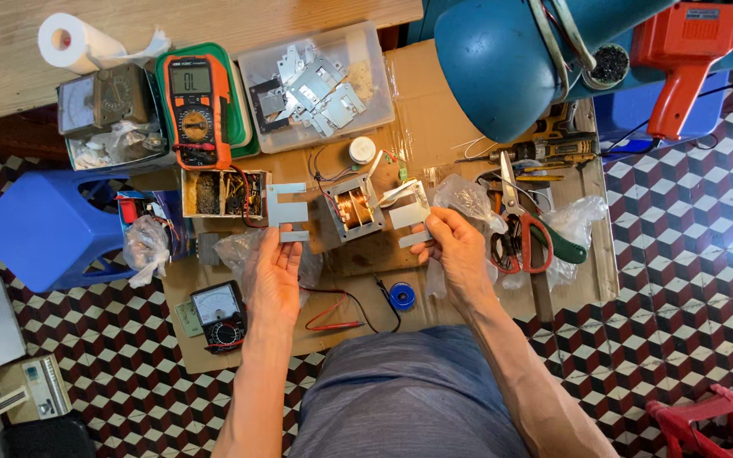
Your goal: The person assembles a small electromechanical device by inserting metal laminations into a core with copper windings. They repeatedly pick up laminations from a plastic bag and a container, align them with the core, and press them into place. The person also uses a multimeter to check connections and adjusts wires on the device.
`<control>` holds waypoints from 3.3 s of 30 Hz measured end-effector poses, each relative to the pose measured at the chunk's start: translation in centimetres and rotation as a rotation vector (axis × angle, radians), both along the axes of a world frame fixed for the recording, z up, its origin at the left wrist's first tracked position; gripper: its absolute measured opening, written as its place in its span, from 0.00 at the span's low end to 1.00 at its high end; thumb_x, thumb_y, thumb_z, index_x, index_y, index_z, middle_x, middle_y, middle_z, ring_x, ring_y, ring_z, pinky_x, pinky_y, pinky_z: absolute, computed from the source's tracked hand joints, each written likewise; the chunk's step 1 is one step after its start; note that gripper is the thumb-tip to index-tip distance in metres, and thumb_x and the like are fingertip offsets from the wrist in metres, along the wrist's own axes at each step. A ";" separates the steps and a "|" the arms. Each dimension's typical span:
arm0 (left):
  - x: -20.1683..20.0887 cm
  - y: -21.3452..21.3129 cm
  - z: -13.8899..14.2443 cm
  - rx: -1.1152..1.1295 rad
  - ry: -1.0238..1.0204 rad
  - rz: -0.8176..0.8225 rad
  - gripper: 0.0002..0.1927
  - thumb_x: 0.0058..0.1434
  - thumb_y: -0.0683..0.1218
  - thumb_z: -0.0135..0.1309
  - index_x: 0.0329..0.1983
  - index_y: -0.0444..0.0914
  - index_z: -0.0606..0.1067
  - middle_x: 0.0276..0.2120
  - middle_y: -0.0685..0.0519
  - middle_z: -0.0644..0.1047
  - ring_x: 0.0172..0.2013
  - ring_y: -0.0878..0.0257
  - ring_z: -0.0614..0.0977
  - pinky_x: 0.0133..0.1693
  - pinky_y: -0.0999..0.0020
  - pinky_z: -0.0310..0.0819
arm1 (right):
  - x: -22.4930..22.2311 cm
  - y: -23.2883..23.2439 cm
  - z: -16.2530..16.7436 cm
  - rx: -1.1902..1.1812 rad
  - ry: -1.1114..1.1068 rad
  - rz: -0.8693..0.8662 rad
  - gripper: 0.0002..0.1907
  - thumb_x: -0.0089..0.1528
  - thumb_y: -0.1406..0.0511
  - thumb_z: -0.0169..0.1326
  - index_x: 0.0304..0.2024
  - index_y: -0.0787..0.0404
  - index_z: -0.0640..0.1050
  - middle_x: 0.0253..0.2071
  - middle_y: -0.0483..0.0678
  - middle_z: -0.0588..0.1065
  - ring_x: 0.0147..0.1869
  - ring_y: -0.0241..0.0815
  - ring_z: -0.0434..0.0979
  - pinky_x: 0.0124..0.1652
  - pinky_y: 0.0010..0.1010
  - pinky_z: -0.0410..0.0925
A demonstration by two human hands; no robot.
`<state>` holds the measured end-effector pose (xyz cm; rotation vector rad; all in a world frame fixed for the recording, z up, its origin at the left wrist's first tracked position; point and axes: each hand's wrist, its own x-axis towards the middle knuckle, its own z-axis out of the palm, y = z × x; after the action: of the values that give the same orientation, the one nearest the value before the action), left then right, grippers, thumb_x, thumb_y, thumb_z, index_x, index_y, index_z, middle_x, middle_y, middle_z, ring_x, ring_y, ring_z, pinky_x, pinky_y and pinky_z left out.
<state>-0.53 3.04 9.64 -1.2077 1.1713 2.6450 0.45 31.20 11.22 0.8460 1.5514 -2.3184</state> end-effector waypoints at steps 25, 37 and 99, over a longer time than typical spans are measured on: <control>-0.2 1.9 -3.6 -0.217 -0.142 -0.054 0.14 0.59 0.44 0.64 0.47 0.37 0.77 0.36 0.55 0.80 0.34 0.65 0.81 0.42 0.70 0.81 | -4.3 -2.3 -2.7 0.075 0.188 0.094 0.12 0.69 0.64 0.52 0.48 0.68 0.79 0.39 0.48 0.78 0.35 0.34 0.78 0.33 0.24 0.70; -1.1 2.0 -2.3 -0.162 -0.166 0.005 0.17 0.57 0.45 0.67 0.48 0.36 0.79 0.34 0.57 0.78 0.33 0.66 0.80 0.41 0.71 0.80 | -4.2 -2.3 -1.7 0.064 0.206 0.114 0.12 0.69 0.65 0.52 0.51 0.66 0.78 0.39 0.46 0.78 0.35 0.31 0.76 0.34 0.21 0.68; -3.4 7.2 5.4 -1.079 0.163 -0.836 0.48 0.51 0.50 0.69 0.72 0.41 0.59 0.55 0.44 0.76 0.46 0.56 0.82 0.45 0.62 0.79 | -4.7 -0.5 -2.0 0.058 0.178 0.172 0.14 0.67 0.65 0.53 0.52 0.67 0.78 0.38 0.45 0.78 0.35 0.31 0.76 0.36 0.23 0.70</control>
<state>-3.91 10.20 15.05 -0.2708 2.5237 1.4530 -4.23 30.73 9.22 0.5064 1.6962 -2.2862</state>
